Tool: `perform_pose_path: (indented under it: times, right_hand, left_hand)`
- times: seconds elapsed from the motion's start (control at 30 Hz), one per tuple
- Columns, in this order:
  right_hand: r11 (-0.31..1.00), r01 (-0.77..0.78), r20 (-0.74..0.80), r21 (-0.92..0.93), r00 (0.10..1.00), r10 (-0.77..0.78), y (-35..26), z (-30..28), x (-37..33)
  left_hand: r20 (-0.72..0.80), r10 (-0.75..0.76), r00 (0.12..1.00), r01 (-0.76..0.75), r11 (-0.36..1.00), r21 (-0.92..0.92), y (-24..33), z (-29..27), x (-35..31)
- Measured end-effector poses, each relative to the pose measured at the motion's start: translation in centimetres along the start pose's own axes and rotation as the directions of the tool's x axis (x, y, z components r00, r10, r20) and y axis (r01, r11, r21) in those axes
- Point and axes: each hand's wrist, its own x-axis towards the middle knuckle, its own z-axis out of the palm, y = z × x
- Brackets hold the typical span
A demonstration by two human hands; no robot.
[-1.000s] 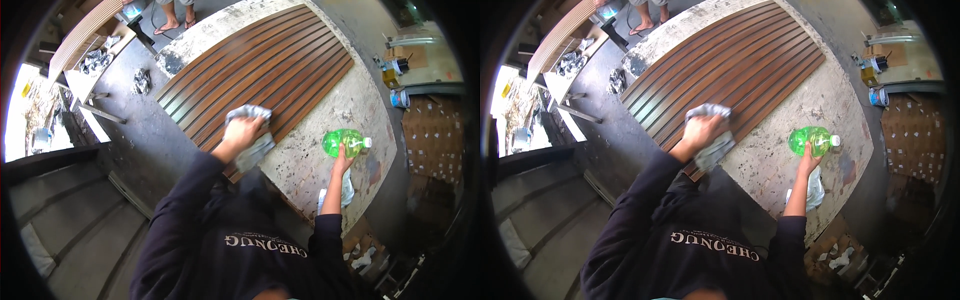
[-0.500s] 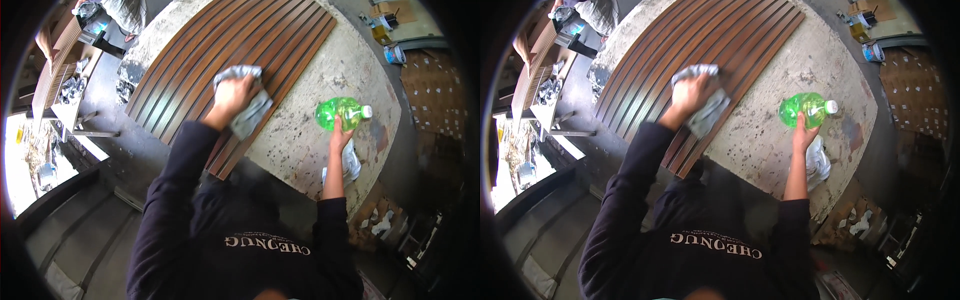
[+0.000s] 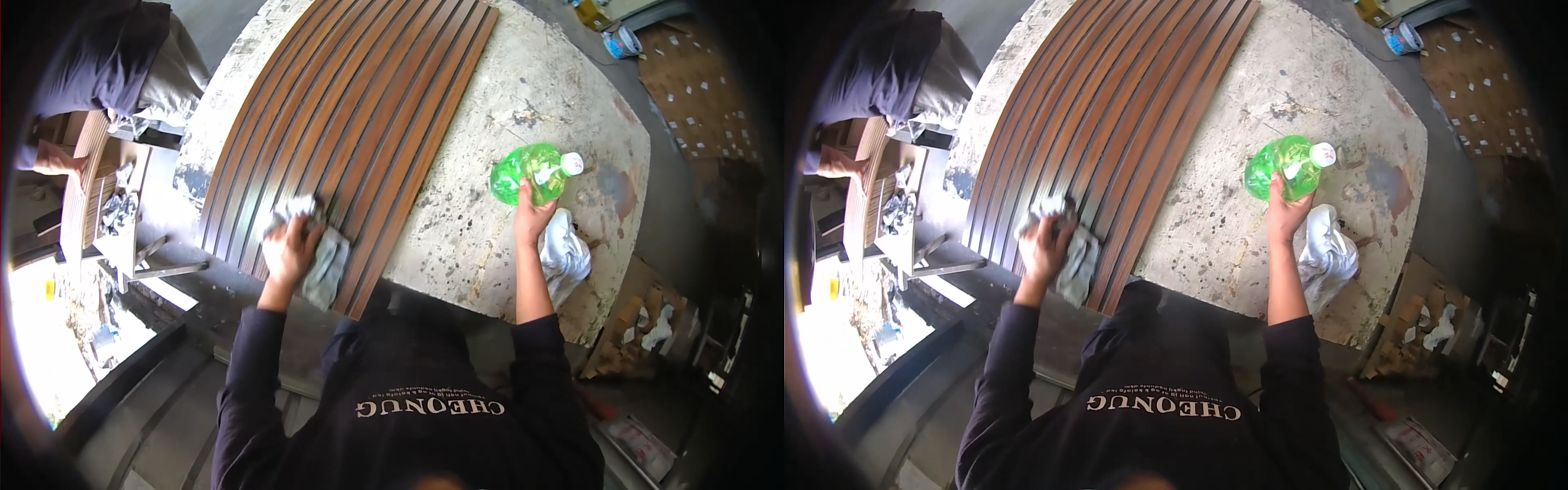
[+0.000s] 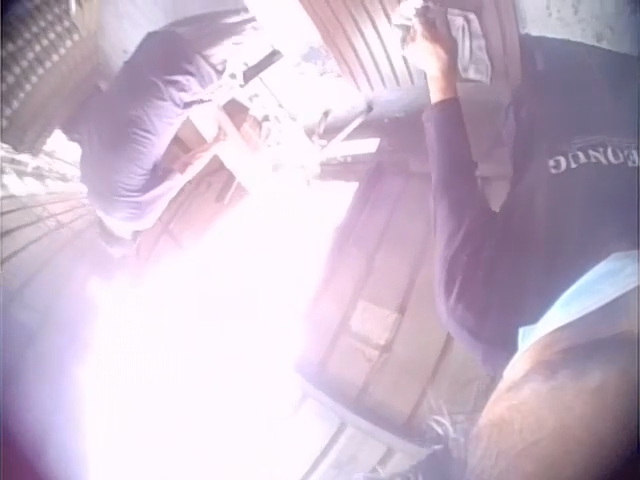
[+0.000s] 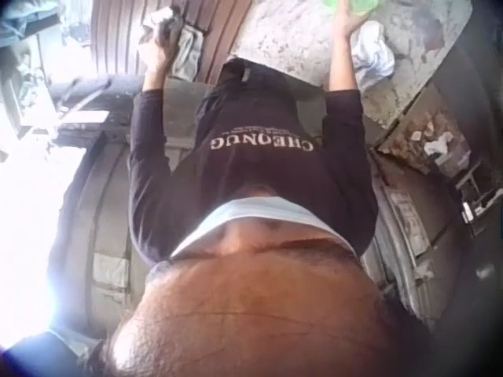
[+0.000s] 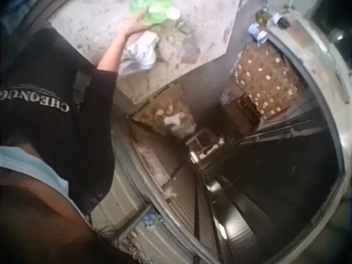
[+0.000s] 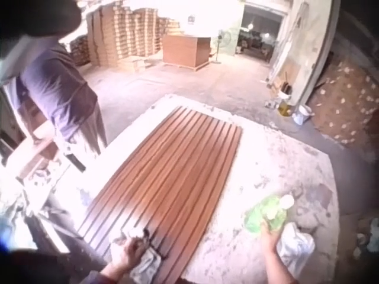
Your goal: The person wipes a slatted wooden furniture panel with a cloth, applying liquid from a green bottle onto the surface and edges before lifting the panel to wipe the underside.
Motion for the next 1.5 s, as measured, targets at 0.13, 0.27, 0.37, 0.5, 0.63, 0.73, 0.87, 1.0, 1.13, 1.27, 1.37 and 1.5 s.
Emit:
perform_pose_path:
  times: [0.13,0.27,0.37,0.5,0.63,0.73,0.87,1.0,1.13,1.27,1.37,1.5]
  right_hand:
    - [0.998,0.005,-0.011,-0.061,1.000,-0.005,0.5,0.3,0.4]
    - [0.997,-0.068,0.013,0.044,0.998,0.067,-0.5,0.8,0.3]
    - [1.000,0.009,-0.044,-0.022,0.999,-0.010,0.4,0.3,0.2]
    - [0.995,0.029,-0.065,-0.097,0.997,-0.036,1.0,-0.3,-0.4]
    - [0.969,0.120,-0.053,-0.215,0.989,-0.135,1.3,0.3,-0.4]
    - [0.988,0.046,-0.050,-0.148,0.997,-0.054,1.7,0.1,0.0]
    - [0.985,0.002,0.019,-0.172,1.000,0.002,-0.1,0.6,0.5]
    - [0.998,0.059,0.026,-0.029,0.998,-0.058,0.5,0.2,0.7]
    - [0.988,0.155,0.030,0.024,0.987,-0.155,0.5,-0.1,0.9]
    - [0.994,0.016,0.143,0.111,0.989,-0.032,-0.9,0.4,-0.5]
    - [0.997,0.072,0.252,-0.024,0.966,-0.064,-1.7,-1.6,-2.1]
    - [0.991,0.083,0.451,-0.107,0.892,-0.026,-3.9,-2.2,-4.8]
  left_hand:
    - [0.016,-0.089,0.996,0.088,0.995,0.052,0.8,4.0,10.4]
    - [0.008,-0.110,0.994,0.109,0.993,0.048,0.7,4.0,9.6]
    - [0.038,-0.133,0.990,0.131,0.989,0.068,-1.2,1.9,0.1]
    - [-0.021,-0.149,0.989,0.150,0.987,0.049,-1.2,-1.2,-6.1]
    - [-0.073,-0.127,0.989,0.131,0.990,0.052,0.4,3.5,4.0]
    - [-0.069,-0.136,0.988,0.143,0.984,0.108,1.8,6.9,14.1]
    - [-0.037,-0.067,0.997,0.066,0.997,-0.034,1.7,7.2,16.9]
    - [-0.051,-0.089,0.995,0.095,0.987,0.130,1.1,2.4,3.1]
    - [0.072,-0.223,0.972,0.223,0.975,0.013,-0.4,-4.4,-14.1]
    - [0.124,-0.651,0.749,0.629,0.757,0.177,-2.0,-7.1,-28.9]
    - [-0.046,-0.915,0.401,0.766,0.363,-0.531,0.1,-9.9,-27.9]
    - [0.256,-0.856,0.449,0.472,-0.016,-0.882,0.0,-9.5,-23.5]
